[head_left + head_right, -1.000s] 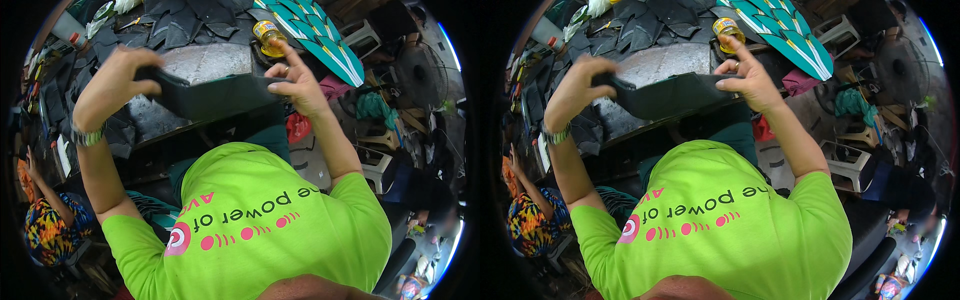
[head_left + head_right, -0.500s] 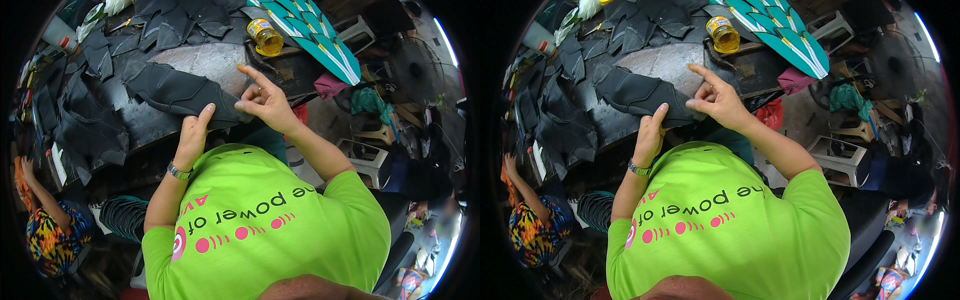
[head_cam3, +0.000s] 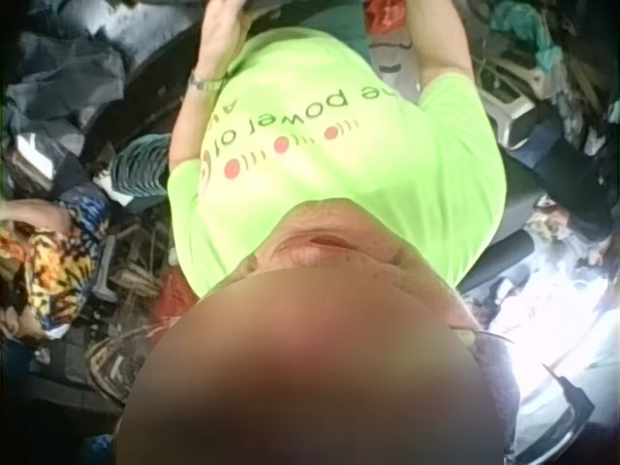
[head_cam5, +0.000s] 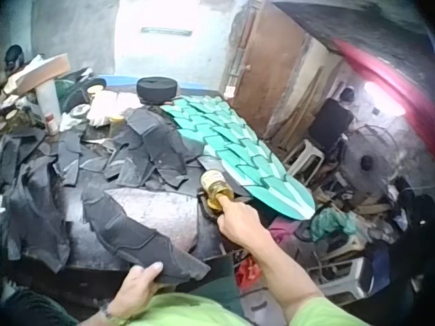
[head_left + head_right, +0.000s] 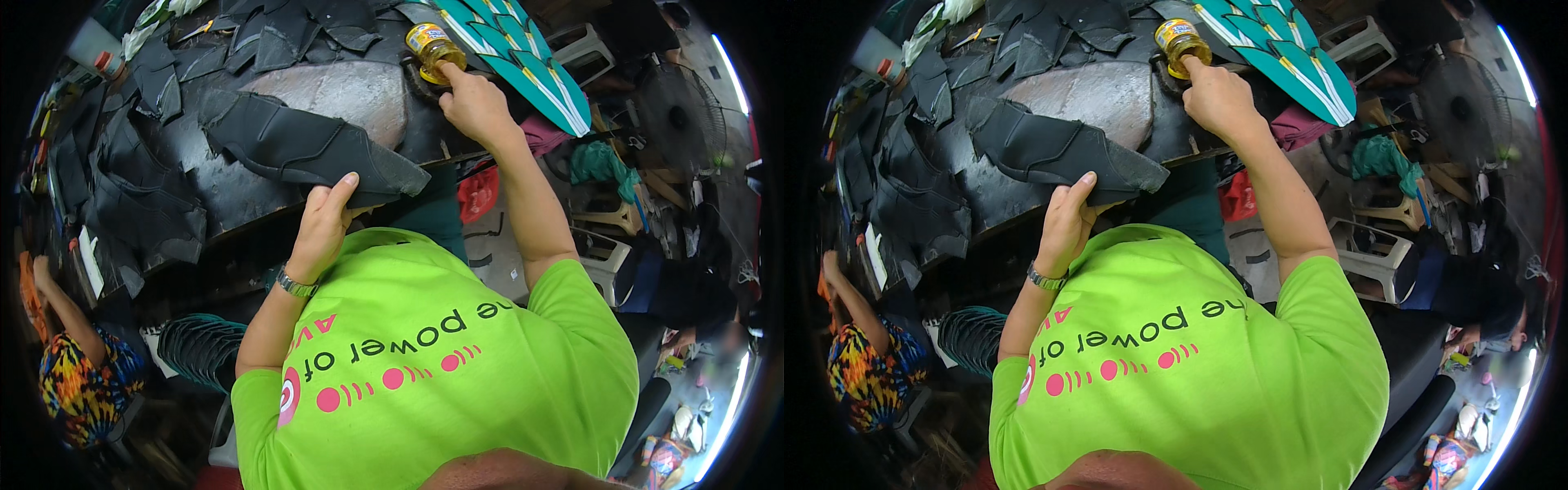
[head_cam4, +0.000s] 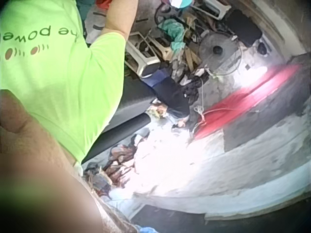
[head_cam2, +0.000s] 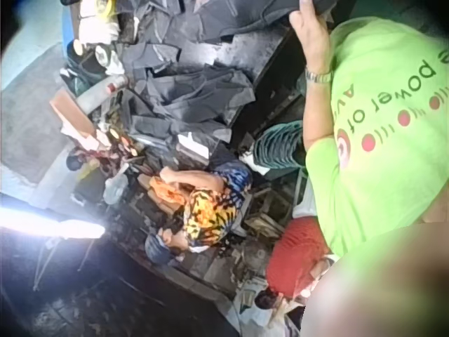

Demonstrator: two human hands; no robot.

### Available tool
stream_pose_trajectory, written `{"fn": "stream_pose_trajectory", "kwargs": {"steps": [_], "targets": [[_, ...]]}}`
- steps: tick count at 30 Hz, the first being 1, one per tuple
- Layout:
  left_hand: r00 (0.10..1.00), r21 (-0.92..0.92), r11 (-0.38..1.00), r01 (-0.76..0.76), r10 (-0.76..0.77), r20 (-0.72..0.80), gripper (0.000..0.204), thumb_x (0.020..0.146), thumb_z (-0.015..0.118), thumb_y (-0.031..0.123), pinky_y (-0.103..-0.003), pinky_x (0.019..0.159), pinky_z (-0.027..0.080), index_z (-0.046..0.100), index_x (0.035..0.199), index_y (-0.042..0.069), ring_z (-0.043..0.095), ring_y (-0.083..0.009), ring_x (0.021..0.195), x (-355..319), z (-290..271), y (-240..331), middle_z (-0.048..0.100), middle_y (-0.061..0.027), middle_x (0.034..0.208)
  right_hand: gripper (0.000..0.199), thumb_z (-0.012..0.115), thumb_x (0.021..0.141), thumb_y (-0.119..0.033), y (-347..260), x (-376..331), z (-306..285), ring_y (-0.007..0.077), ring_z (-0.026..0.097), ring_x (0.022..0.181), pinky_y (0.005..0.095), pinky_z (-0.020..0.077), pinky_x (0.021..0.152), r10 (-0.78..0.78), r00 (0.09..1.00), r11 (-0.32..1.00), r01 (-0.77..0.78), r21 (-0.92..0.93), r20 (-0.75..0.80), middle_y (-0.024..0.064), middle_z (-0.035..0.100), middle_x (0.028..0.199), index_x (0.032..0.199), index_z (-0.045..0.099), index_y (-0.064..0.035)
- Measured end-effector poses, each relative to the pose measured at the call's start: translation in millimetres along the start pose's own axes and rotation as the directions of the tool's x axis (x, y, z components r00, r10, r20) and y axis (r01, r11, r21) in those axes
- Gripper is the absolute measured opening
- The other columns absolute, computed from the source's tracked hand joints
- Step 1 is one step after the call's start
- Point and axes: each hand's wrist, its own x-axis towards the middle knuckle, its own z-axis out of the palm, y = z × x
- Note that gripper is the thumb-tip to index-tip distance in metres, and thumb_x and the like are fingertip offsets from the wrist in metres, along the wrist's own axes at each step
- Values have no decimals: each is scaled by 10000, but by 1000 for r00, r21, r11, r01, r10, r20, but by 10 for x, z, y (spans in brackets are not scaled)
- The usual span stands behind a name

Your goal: The person repeatedly picks up black shoe parts from a pile on a table and applies a yellow substance from a small jar to the edges using a finger. The person turns the parts over and works on different edges before placing them back on the table.

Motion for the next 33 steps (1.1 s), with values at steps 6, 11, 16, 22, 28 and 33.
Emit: {"fn": "stream_pose_trajectory", "kwargs": {"steps": [6, 11, 16, 22, 28, 33], "targets": [[992, -208, 975, -83, 101, 78, 232, 1034, 491, 150, -474, 1009, 497, 580, 1113, -49, 649, -269, 1092, -19, 13, 22, 653, -173, 1161, 319, 562, 830, -106, -98, -263, -174, 382, 657, 873, 471, 520, 765, -42, 998, 997, 46, 69, -54, 191, 679, 933, 1139, 635, -78], [995, -163, 981, -101, 99, -20, 166, 1023, 535, 143, -427, 971, 519, 587, 1019, -15, 656, -221, 1054, 36, -74, -77, 660, -142, 1082, 282, 568, 881, 14, -415, -703, -215, 139, 631, 851, 257, 481, 717, -128, 992, 427, 44, 903, 12, 50, 618, 1006, 1142, 667, -28], [994, -138, 987, -81, 90, 64, 186, 1006, 584, 155, -340, 784, 445, 582, 861, 38, 566, -119, 833, 74, -133, -38, 617, -54, 886, 357, 550, 938, 28, -706, -787, 121, 88, 553, 927, 218, 453, 788, -128, 985, 256, 145, 956, -115, 51, 527, 1198, 1287, 618, -4], [994, -171, 979, -108, 111, 6, 256, 997, 615, 170, -207, 571, 436, 591, 763, 67, 531, -21, 627, -61, 83, 83, 616, 10, 755, 406, 563, 916, 34, -747, -756, 245, 121, 540, 983, 236, 442, 890, -108, 992, 185, 78, 980, -59, 57, 550, 1115, 1311, 625, -32], [986, -211, 972, -105, 129, 102, 181, 1006, 585, 137, -281, 792, 543, 617, 929, -23, 653, -113, 861, -69, 87, 171, 676, -90, 971, 394, 560, 918, 37, -793, -731, 261, 130, 544, 979, 237, 439, 885, -127, 986, 249, 139, 959, -110, 66, 555, 1102, 1299, 633, -33], [988, -201, 973, -113, 130, 77, 168, 1012, 560, 124, -350, 908, 533, 591, 885, 18, 653, -135, 894, -82, 62, 175, 658, -70, 946, 383, 548, 924, 78, -788, -766, 204, 102, 558, 938, 214, 464, 812, -181, 968, 432, 238, 870, -175, 65, 544, 1145, 1277, 651, -30]]}}
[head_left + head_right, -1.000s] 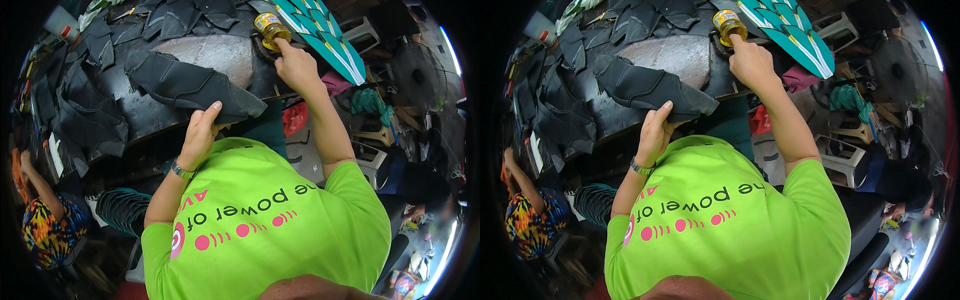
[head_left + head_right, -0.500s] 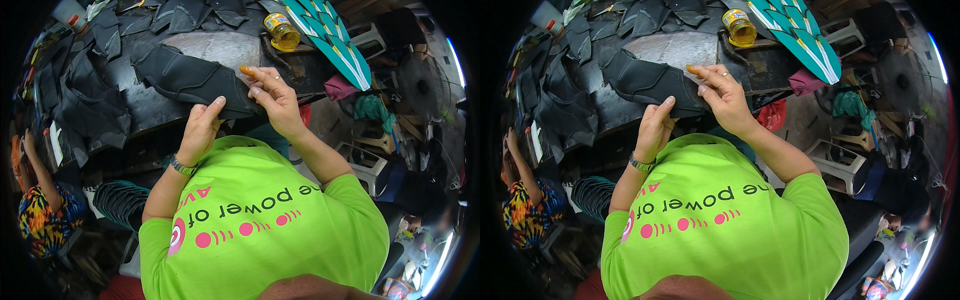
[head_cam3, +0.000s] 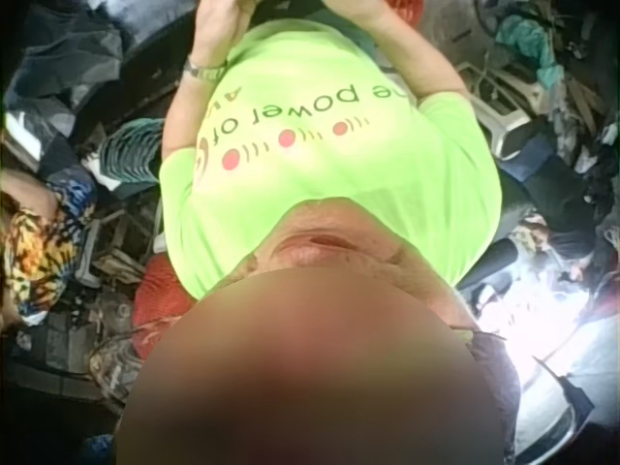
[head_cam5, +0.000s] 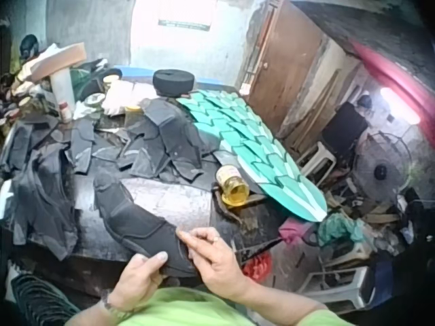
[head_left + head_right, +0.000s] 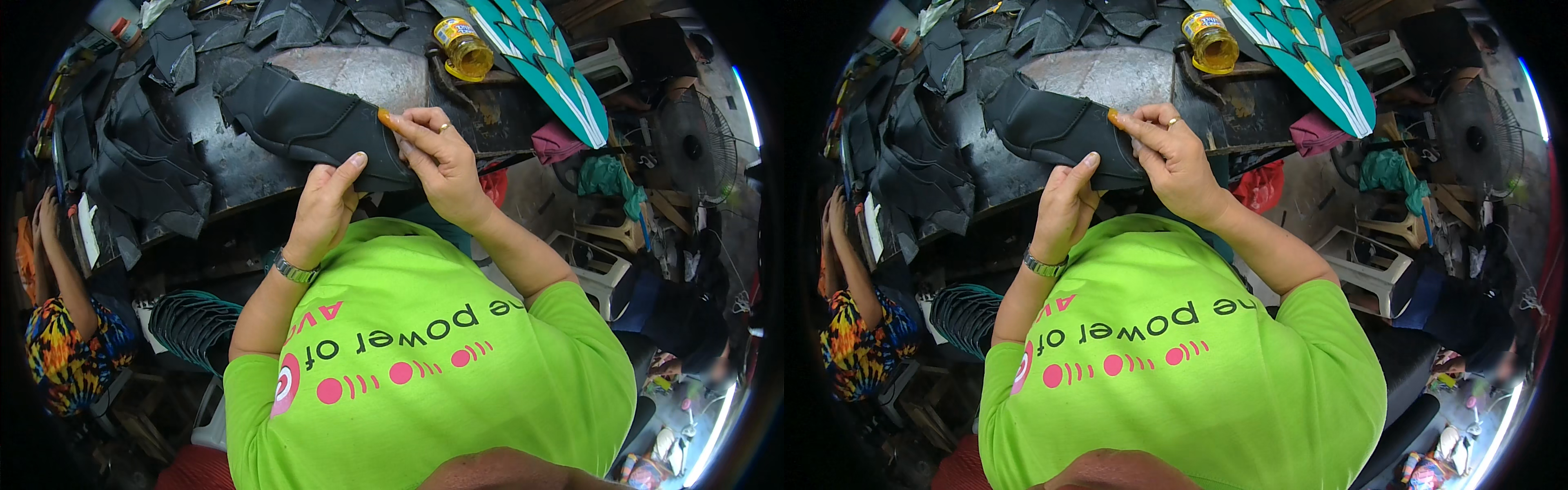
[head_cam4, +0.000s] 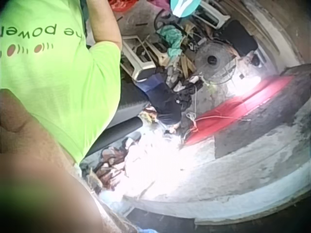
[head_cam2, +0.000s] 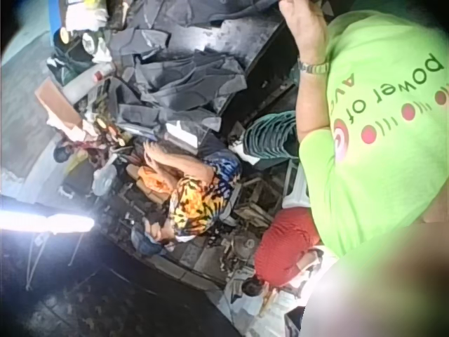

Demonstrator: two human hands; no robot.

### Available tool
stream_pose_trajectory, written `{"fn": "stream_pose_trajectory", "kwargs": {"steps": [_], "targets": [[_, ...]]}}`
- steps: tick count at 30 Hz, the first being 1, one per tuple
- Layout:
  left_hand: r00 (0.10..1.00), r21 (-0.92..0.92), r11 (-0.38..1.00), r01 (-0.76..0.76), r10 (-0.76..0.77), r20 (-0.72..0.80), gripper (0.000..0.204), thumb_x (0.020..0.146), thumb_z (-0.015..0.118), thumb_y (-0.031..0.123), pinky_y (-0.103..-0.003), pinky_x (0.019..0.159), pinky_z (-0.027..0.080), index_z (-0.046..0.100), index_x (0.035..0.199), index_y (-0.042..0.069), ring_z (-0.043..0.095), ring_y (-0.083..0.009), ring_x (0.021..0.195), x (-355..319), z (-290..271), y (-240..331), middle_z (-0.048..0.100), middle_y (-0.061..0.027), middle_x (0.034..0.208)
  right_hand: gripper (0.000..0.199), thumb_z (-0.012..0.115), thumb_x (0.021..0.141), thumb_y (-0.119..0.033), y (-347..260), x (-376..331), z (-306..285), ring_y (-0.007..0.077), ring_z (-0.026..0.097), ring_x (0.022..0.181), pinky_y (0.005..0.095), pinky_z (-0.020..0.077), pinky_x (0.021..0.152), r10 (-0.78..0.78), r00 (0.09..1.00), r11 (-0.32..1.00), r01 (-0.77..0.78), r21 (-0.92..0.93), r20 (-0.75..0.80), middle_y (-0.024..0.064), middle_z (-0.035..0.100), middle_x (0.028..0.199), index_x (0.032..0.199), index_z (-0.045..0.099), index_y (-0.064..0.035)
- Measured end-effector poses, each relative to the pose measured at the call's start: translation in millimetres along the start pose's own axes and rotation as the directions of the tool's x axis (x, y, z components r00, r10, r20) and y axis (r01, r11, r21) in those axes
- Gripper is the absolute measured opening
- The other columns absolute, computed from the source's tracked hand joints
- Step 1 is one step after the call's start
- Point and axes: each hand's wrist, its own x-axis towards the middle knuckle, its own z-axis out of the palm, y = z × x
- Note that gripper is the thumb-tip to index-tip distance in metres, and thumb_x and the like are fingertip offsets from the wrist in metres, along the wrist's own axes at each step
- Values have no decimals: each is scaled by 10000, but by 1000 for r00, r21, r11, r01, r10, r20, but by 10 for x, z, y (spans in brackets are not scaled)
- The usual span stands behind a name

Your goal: The person repeatedly picks up black shoe parts from a pile on a table and applies a yellow substance from a small jar to the edges using a finger. The person turns the parts over and works on different edges before placing them back on the table.

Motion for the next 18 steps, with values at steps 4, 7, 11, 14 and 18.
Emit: {"fn": "stream_pose_trajectory", "kwargs": {"steps": [4, 7, 11, 14, 18], "targets": [[997, -64, 998, -22, 26, 74, 195, 1009, 575, 137, -319, 883, 543, 597, 1037, -55, 661, -172, 985, 9, 18, 21, 673, -134, 1058, 396, 567, 869, 138, -8, -11, 13, 156, 591, 903, 244, 487, 798, -119, 993, 984, 120, -134, 20, 98, 560, 1141, 1210, 685, -26], [998, -71, 997, -20, 24, 64, 203, 1009, 574, 138, -333, 909, 539, 588, 1040, -63, 660, -184, 1003, 14, 26, 27, 670, -143, 1071, 406, 582, 827, 167, 16, -17, 27, 202, 606, 873, 280, 506, 794, -220, 976, 959, 216, -184, 0, 122, 573, 1125, 1163, 703, -27], [999, -78, 997, -18, 22, 48, 193, 1020, 536, 125, -388, 965, 522, 607, 1033, -54, 663, -205, 1021, 34, 4, 30, 676, -139, 1072, 387, 588, 823, 170, 23, -40, -5, 203, 618, 882, 286, 515, 802, -259, 966, 953, 257, -158, 9, 125, 569, 1141, 1140, 706, -20], [999, -76, 997, -18, 21, 47, 226, 1031, 505, 123, -415, 983, 517, 620, 1070, -67, 670, -217, 1027, 59, -42, 49, 682, -144, 1083, 375, 581, 837, 163, 4, -42, -34, 183, 623, 881, 273, 518, 788, -229, 973, 968, 226, -106, -13, 122, 558, 1156, 1148, 695, -12], [998, -92, 995, -26, 31, 47, 238, 1028, 509, 120, -418, 977, 523, 620, 1081, -83, 677, -231, 1029, 72, -104, 23, 683, -167, 1095, 402, 546, 863, 155, -2, 1, 4, 156, 615, 858, 255, 516, 760, -106, 991, 992, 111, 61, -77, 117, 544, 1168, 1208, 665, -13]]}}
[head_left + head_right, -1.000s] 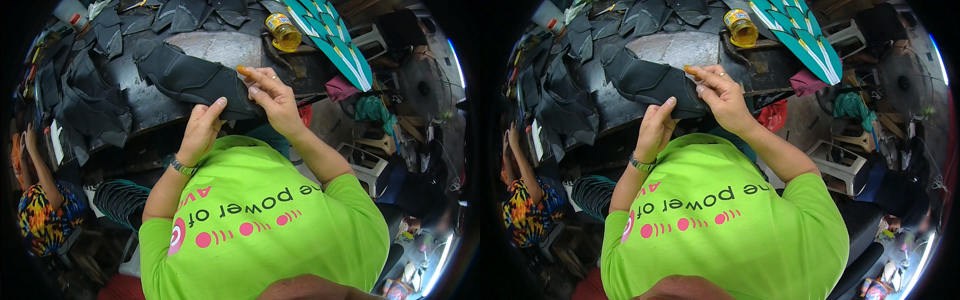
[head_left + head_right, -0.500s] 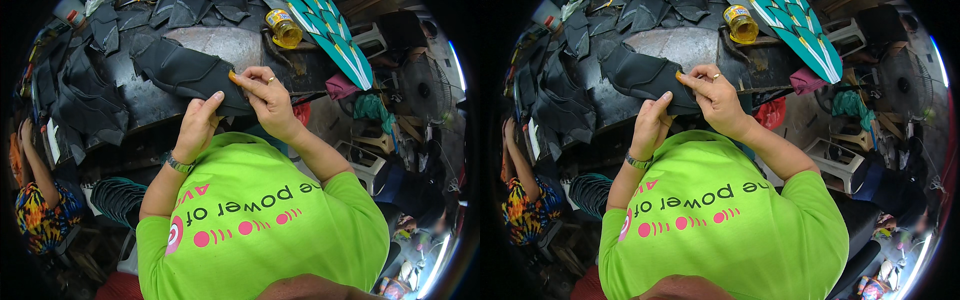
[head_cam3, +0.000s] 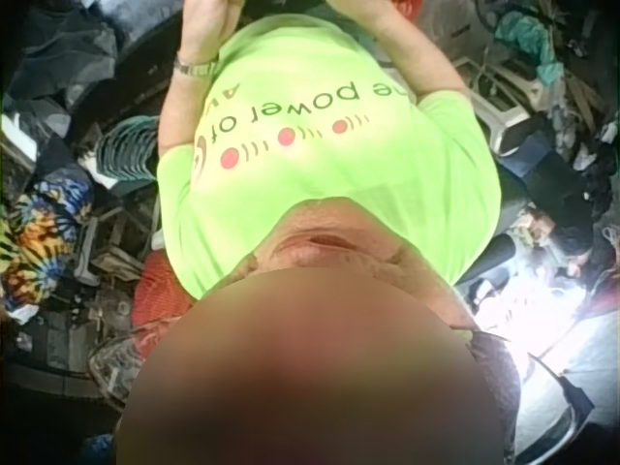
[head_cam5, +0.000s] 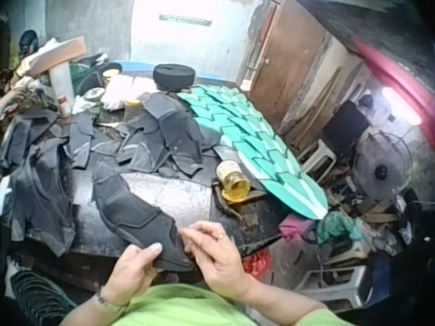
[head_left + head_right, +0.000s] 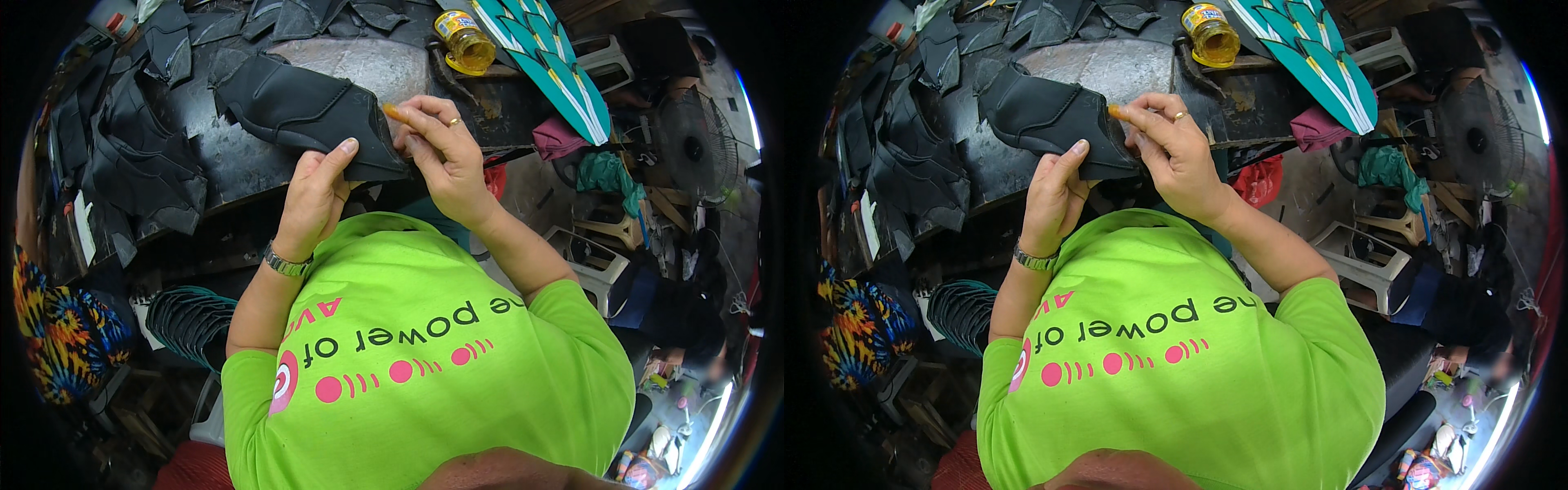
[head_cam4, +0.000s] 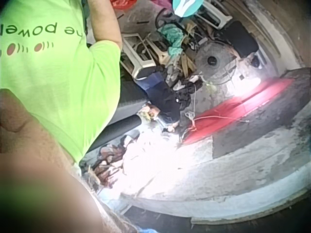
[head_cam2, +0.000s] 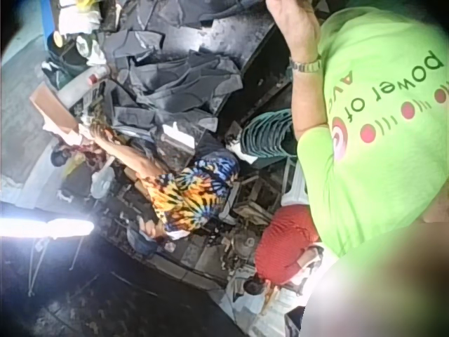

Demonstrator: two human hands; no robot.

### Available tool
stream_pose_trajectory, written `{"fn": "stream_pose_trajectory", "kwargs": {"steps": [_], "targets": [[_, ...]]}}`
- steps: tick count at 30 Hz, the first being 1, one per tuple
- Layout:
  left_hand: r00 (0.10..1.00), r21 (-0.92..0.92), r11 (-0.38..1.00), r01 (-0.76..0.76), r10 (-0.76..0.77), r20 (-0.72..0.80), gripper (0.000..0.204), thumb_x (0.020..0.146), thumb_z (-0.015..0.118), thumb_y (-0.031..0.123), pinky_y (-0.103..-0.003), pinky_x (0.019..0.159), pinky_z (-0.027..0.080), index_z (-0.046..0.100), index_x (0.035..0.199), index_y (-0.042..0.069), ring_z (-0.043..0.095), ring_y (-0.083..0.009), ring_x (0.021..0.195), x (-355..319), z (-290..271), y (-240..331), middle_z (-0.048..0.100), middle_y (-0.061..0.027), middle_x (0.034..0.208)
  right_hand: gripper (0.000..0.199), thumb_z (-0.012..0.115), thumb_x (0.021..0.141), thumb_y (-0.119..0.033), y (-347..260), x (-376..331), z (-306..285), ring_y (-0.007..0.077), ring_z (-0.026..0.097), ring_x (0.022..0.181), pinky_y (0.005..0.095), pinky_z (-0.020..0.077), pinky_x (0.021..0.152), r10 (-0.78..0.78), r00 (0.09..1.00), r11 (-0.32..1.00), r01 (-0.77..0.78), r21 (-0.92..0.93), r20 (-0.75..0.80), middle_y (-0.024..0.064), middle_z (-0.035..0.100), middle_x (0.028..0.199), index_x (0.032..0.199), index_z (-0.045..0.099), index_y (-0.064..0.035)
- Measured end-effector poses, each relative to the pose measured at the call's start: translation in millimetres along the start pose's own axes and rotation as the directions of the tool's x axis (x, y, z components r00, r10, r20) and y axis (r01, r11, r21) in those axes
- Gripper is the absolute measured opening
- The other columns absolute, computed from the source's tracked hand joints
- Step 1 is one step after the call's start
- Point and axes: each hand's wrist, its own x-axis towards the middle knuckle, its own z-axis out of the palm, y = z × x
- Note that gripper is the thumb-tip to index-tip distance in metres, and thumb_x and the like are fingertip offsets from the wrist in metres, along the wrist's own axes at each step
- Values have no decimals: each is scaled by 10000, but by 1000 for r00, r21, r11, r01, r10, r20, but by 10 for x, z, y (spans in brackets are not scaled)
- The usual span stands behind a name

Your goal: The person repeatedly picks up black shoe parts from a pile on a table and applies a yellow substance from a small jar to the edges using a finger. The person turns the parts over and works on different edges before placing them back on the table.

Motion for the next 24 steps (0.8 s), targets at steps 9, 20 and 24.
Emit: {"fn": "stream_pose_trajectory", "kwargs": {"steps": [9, 20, 24], "targets": [[994, 123, 991, 62, -51, -92, 196, 1018, 535, 123, -411, 953, 538, 610, 1022, -59, 674, -223, 1008, 7, -75, -19, 674, -158, 1074, 402, 571, 865, 132, 16, 42, 54, 182, 615, 838, 283, 513, 781, 25, 998, 989, -16, -148, 55, 119, 566, 1133, 1228, 660, -14], [997, 32, 999, 36, -33, -75, 142, 1013, 533, 117, -441, 898, 580, 539, 1001, -25, 687, -259, 1006, -14, 131, 130, 663, -169, 1067, 393, 607, 814, 176, 73, -37, -80, 217, 642, 1002, 295, 515, 897, -138, 971, 968, 174, -181, 197, 126, 576, 1211, 1130, 714, -32], [996, -9, 999, 41, -42, -82, 141, 1011, 533, 113, -453, 860, 604, 536, 1002, -28, 698, -270, 981, -10, 129, 165, 666, -168, 1059, 390, 605, 818, 188, 124, -87, -124, 220, 654, 1030, 302, 526, 930, -155, 966, 984, 170, -53, 209, 122, 559, 1268, 1112, 726, -38]]}}
